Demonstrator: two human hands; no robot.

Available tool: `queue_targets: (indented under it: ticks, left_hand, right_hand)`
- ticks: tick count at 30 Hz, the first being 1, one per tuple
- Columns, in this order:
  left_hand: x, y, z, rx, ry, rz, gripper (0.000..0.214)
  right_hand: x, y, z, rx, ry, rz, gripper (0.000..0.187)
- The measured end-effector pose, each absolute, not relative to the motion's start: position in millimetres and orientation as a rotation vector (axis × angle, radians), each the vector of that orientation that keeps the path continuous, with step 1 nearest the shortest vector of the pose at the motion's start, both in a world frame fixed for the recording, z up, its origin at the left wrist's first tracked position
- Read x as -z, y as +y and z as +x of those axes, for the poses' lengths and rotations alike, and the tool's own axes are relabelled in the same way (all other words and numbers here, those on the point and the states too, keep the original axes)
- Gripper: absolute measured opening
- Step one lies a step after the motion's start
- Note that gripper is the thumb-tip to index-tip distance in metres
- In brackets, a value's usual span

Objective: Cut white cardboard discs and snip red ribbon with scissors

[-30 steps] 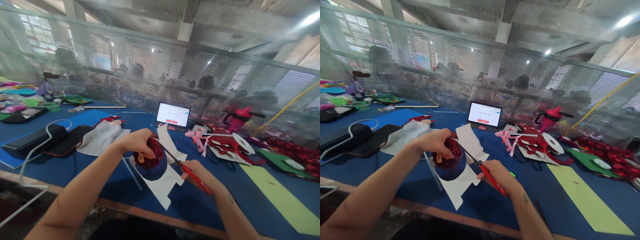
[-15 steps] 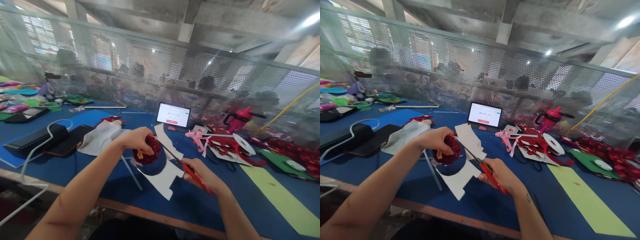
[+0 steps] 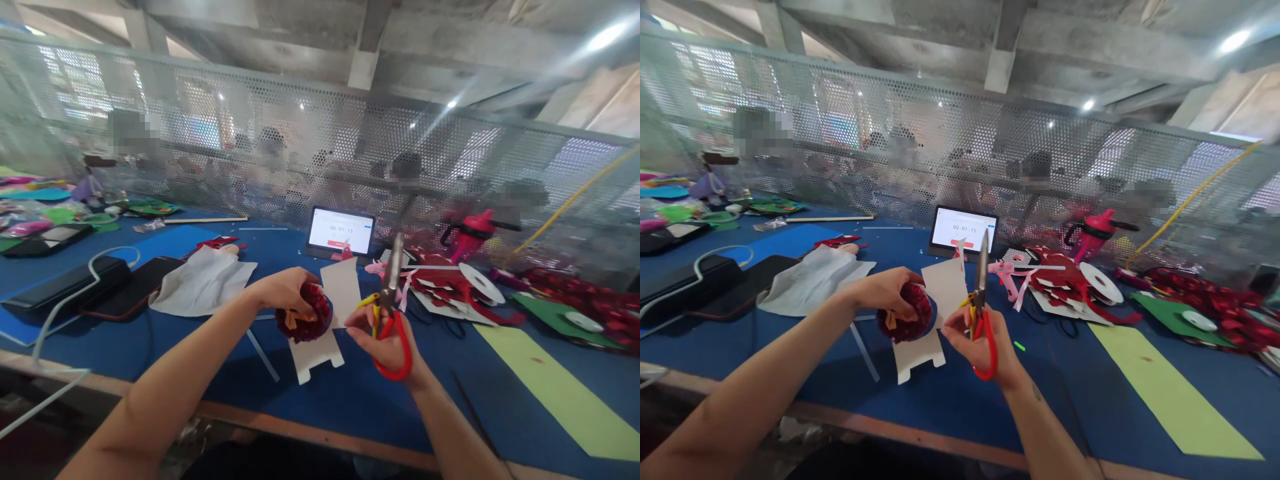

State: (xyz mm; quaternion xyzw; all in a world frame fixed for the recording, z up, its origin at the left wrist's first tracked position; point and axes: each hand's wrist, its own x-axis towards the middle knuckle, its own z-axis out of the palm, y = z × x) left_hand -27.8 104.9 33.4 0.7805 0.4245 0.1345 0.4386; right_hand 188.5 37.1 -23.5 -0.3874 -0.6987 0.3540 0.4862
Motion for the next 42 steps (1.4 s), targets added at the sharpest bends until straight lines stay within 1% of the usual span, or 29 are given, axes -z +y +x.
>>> queue_targets:
  ticks: [2, 4, 6, 9, 13, 20, 25, 29, 32, 36, 38, 42]
  left_hand:
    - [-32.0, 100.7, -19.5, -0.349, 0.985, 1.971, 0.029]
    - [-31.6, 96.4, -13.4, -0.387, 0.943, 2.0, 0.024]
    - [-31.7, 92.7, -8.9, -0.408, 0.928, 2.014, 0.023]
    - [-30.9, 89.9, -5.2, -0.396, 0.892, 1.994, 0.023]
    - [-29.0, 90.4, -5.2, -0.367, 0.886, 2.006, 0.022]
    - [-29.1, 89.3, -7.0, -0.4, 0.85, 1.929, 0.03]
    - [-28.7, 90.9, -13.5, -0.538, 0.711, 1.775, 0.032]
    - [-23.5, 95.9, -22.3, -0.646, 0.554, 1.48, 0.034]
    - [-16.6, 95.8, -20.1, -0.766, 0.438, 1.293, 0.043]
    - [-4.7, 82.2, 1.8, -1.017, 0.353, 1.11, 0.053]
    - [1.8, 71.4, 15.8, -1.066, 0.337, 1.048, 0.058]
    - [11.2, 55.1, 35.2, -1.061, 0.398, 1.02, 0.051]
  right_hand:
    - [26.7, 37.4, 180.5, -0.837, -1.672, -1.018, 0.036]
    - [30.1, 39.0, 175.6, -0.803, -1.639, -1.077, 0.041]
    - [33.8, 41.1, 172.4, -0.726, -1.63, -1.125, 0.043]
    - [39.1, 43.6, 168.5, -0.619, -1.638, -1.171, 0.04]
    - [42.7, 44.0, 165.9, -0.646, -1.65, -1.123, 0.035]
    - [40.4, 41.2, 166.3, -0.649, -1.656, -1.085, 0.037]
    - [41.8, 41.7, 167.6, -0.659, -1.558, -0.978, 0.034]
    - [38.8, 42.1, 172.1, -0.538, -1.491, -0.981, 0.033]
    - [32.0, 42.8, 174.4, -0.409, -1.378, -0.965, 0.036]
    - [24.6, 46.9, 177.2, -0.321, -1.286, -0.912, 0.035]
    - [24.0, 50.2, 179.6, -0.279, -1.271, -0.893, 0.036]
    - [27.3, 54.9, 183.2, -0.228, -1.237, -0.905, 0.038]
